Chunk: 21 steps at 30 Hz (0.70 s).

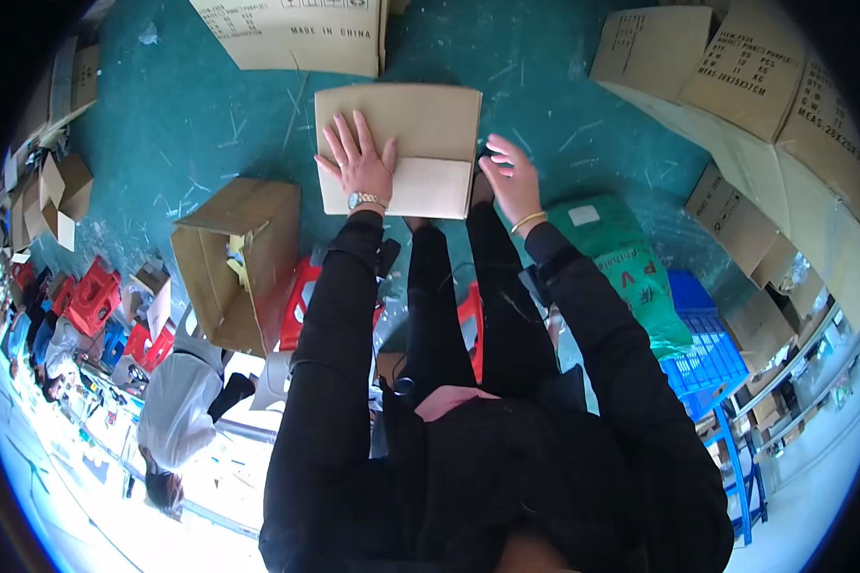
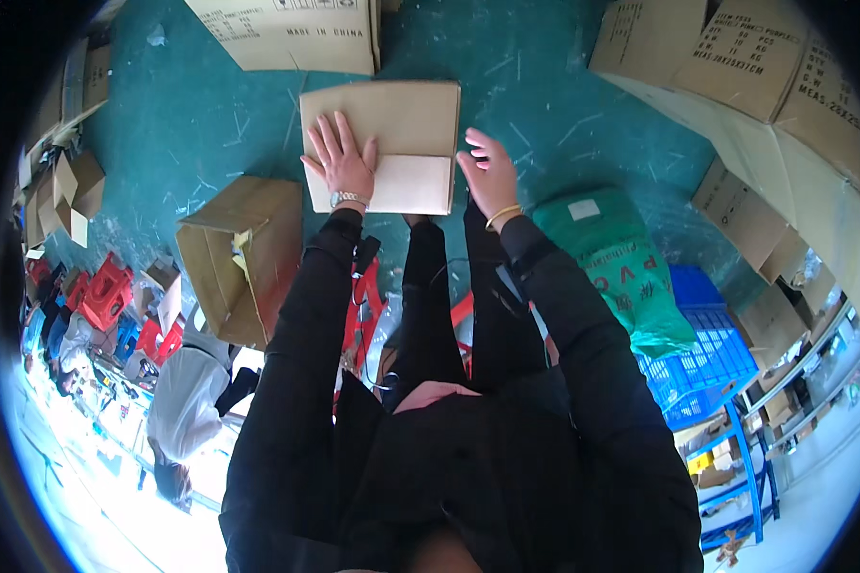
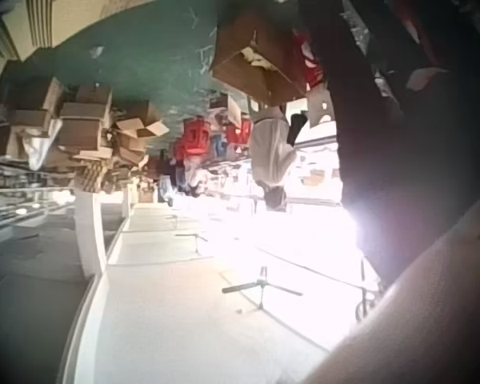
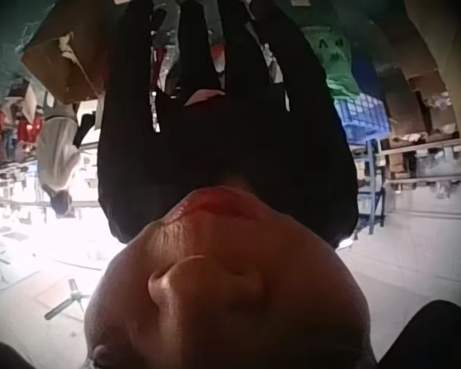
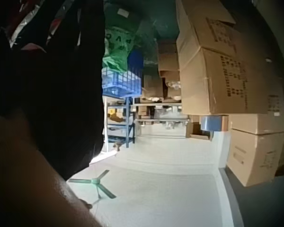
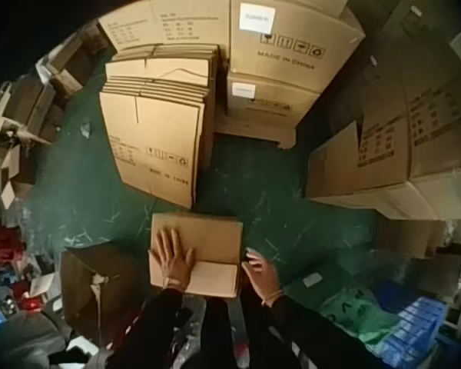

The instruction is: Assembling cardboard boxes and packaging cylindrical components into plastic sleeves.

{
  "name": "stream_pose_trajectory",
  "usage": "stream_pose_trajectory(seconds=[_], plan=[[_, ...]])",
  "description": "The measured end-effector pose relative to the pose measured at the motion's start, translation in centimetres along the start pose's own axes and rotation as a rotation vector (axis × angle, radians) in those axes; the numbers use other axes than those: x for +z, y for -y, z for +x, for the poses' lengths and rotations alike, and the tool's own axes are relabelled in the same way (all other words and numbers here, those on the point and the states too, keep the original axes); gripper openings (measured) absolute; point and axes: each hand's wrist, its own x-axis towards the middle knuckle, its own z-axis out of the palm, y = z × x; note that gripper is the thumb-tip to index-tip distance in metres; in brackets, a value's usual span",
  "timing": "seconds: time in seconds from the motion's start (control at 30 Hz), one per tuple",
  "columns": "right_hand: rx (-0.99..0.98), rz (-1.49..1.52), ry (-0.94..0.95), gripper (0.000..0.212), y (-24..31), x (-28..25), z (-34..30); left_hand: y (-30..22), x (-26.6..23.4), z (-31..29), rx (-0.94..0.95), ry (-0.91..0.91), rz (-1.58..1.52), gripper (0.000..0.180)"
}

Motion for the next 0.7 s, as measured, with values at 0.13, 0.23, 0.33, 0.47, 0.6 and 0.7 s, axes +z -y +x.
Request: stream_pose_trajectory(seconds=[0.13, 0.23, 0.33, 0.47, 0.6, 0.7], plan=[[0.583, 0.498, 0.063, 0.046, -1.9, -0.8, 1.9, 1.3, 1.8, -0.2, -0.039, -0.121, 0.066, 0.091], [0.589, 0.463, 0.298, 0.042, -2.3, -0.7, 3.2, 2.1, 2.1, 0.0, -0.232, -0.229, -0.232, 0.096], [0.619, 0.483, 0.255, 0.037, -2.0, 0.1, 3.4, 2.5, 2.3, -0.1, -0.617, -0.194, -0.408, 0.104], [0.637, 0.551, 0.160, 0.033, -1.9, -0.2, 3.8, 2.0, 2.4, -1.0, -0.530, -0.230, -0.388, 0.109], [0.659, 0.558, 0.123, 0.032, -1.5, -0.3, 4.3, 2.5, 2.2, -0.6, -0.484, -0.274, -0.450, 0.108], [0.682, 0.532, 0.142, 0.032, -1.4, -0.6, 4.6, 2.0, 2.2, -0.9, -0.468, -0.274, -0.427, 0.108]])
